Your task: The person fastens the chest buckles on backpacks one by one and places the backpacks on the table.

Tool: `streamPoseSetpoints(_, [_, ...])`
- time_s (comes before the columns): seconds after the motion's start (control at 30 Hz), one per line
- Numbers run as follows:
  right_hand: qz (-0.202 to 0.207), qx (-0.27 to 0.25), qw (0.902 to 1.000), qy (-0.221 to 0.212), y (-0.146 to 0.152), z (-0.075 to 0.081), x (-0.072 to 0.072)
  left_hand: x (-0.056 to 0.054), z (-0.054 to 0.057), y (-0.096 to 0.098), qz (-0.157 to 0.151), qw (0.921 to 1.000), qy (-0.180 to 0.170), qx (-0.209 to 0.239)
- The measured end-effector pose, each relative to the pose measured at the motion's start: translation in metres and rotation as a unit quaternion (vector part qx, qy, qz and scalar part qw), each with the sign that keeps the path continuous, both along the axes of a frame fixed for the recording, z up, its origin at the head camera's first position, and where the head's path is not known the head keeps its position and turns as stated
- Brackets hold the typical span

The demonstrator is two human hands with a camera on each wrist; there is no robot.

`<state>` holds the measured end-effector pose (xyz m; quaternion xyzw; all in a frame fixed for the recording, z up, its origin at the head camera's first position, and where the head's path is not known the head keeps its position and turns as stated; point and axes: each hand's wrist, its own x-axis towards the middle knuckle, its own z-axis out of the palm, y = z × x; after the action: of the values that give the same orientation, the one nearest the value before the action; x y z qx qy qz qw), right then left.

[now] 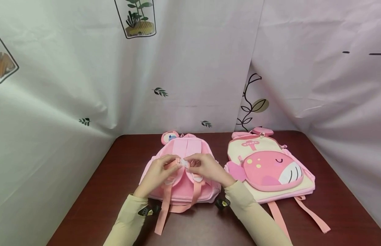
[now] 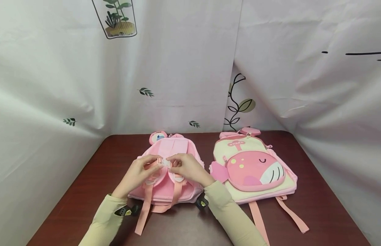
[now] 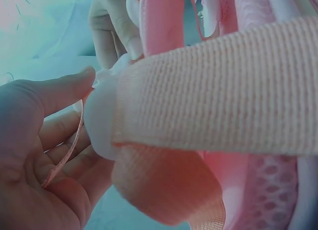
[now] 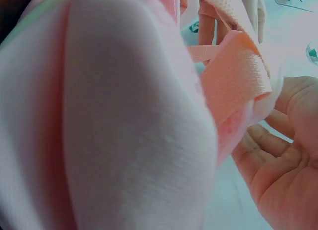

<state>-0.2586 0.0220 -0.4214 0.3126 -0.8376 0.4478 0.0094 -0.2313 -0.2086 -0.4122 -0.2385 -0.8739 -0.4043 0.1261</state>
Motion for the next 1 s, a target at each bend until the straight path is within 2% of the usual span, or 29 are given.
streamPoseSetpoints(0.17, [-0.010, -0.030, 0.9995, 0.002, 0.0013, -0.0001, -0.0014, -0.0013, -0.0007, -0.0014, 0.001, 0.9999, 0.000, 0.012])
streamPoseSetpoints(0.47, [-0.002, -0.065, 0.9972, 0.037, 0.0027, -0.0049, -0.0049, -0.0026, -0.0025, -0.0026, 0.010, 0.9992, -0.024, 0.030])
streamPoseSetpoints(1.0, [0.013, -0.070, 0.9965, 0.045, 0.0033, -0.0049, -0.0049, -0.0024, -0.0051, 0.0009, -0.009, 0.9982, -0.038, 0.046])
